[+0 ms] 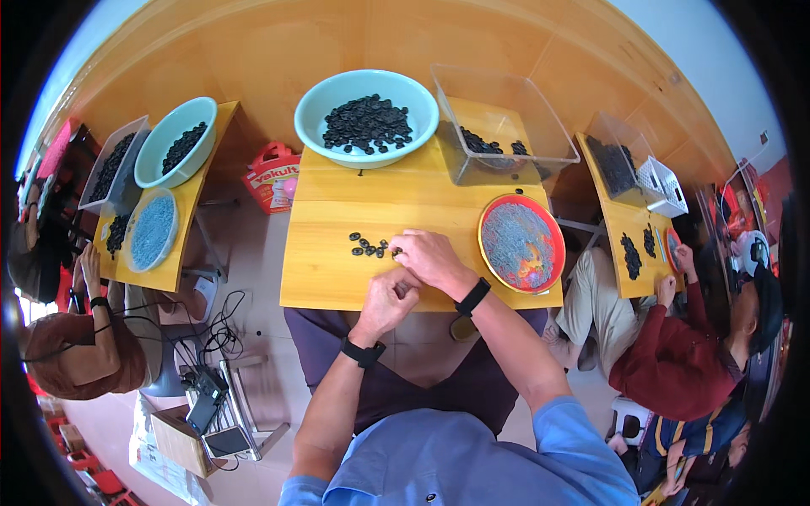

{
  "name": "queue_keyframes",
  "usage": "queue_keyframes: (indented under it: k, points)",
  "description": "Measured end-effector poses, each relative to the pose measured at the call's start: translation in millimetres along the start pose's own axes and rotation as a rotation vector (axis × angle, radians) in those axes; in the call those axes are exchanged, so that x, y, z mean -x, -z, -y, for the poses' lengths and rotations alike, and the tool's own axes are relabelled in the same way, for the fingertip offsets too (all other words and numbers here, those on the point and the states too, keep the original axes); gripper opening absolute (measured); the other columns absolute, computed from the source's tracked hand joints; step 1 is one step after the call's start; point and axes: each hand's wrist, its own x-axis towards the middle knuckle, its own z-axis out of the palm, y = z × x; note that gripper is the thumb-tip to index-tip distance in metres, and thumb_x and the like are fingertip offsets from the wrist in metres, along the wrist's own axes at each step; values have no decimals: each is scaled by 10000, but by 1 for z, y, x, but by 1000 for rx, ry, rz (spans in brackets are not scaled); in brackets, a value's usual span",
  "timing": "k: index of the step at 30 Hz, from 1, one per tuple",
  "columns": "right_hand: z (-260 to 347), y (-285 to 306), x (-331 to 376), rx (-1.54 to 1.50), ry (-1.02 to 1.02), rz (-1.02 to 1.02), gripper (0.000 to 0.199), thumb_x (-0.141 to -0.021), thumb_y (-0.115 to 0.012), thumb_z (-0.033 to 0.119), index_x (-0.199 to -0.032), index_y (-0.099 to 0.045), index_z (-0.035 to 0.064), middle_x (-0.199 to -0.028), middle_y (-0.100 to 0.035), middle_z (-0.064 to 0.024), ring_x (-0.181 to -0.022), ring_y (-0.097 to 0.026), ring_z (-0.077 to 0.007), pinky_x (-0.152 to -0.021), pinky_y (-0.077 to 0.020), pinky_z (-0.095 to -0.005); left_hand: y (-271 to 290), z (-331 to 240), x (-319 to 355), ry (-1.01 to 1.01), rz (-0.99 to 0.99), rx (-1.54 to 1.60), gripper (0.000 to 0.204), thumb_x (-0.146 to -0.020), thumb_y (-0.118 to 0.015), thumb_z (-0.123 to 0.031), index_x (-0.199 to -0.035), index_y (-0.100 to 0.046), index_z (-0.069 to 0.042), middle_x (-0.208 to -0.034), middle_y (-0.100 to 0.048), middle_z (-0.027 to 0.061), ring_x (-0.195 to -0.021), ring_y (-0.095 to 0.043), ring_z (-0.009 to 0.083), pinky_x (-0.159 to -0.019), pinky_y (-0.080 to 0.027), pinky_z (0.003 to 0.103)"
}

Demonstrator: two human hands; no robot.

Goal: Sorting small black objects (possibly buttons or seeds) from a bowl onto the table.

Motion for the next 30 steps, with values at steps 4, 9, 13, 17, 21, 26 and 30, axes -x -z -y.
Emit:
queue_keyframes:
  k: [4,9,13,17,21,26,30]
  points:
    - [-3,3,2,-21,-43,-4,106,-753,-631,149,-774,-649,47,-825,-692,-165,-814,-677,-365,-694,-523,-480,-2,7,1,-70,-88,68,49,-822,-632,12,-831,-669,-19,-672,-591,-2,-583,-516,55,-541,-425,237]
    - [-3,1,18,-28,-138,-40,108,-755,-684,152,-766,-667,46,-757,-696,-160,-736,-682,-356,-664,-524,-461,2,9,-6,-16,-306,315,134,-950,-560,21,-1069,-609,-15,-774,-577,-14,-650,-550,76,-597,-453,213]
    - [-2,6,39,-408,-268,-191,142,-791,-689,121,-822,-688,-18,-752,-708,-175,-677,-709,-253,-637,-543,-350,1,14,-14,55,-247,233,224,-988,-606,-60,-1188,-622,40,-862,-646,31,-756,-603,90,-679,-483,216]
    - [-2,0,51,-669,-293,-258,181,-791,-690,134,-835,-687,-41,-767,-714,-180,-710,-716,-260,-667,-548,-352,4,22,-14,48,-137,245,148,-976,-625,-43,-1093,-671,34,-832,-662,32,-735,-596,85,-673,-484,219]
    - [-4,-5,57,-709,-279,-253,173,-828,-654,109,-882,-696,-50,-774,-716,-187,-710,-720,-259,-663,-548,-343,5,20,-13,72,-110,243,119,-970,-628,-24,-1062,-674,36,-859,-673,37,-729,-594,80,-680,-484,210]
    - [-8,-3,68,-699,-229,-312,165,-847,-643,109,-896,-700,-37,-779,-715,-186,-717,-724,-263,-655,-548,-353,2,23,-13,68,-129,308,117,-981,-610,-22,-1066,-654,46,-873,-689,48,-786,-647,94,-712,-521,227]
    - [-26,39,95,-476,-280,-417,122,-852,-670,132,-903,-721,33,-786,-713,-162,-721,-715,-291,-654,-549,-380,4,20,-11,120,-136,333,115,-968,-619,-4,-1066,-650,47,-895,-699,61,-805,-668,105,-745,-540,234]
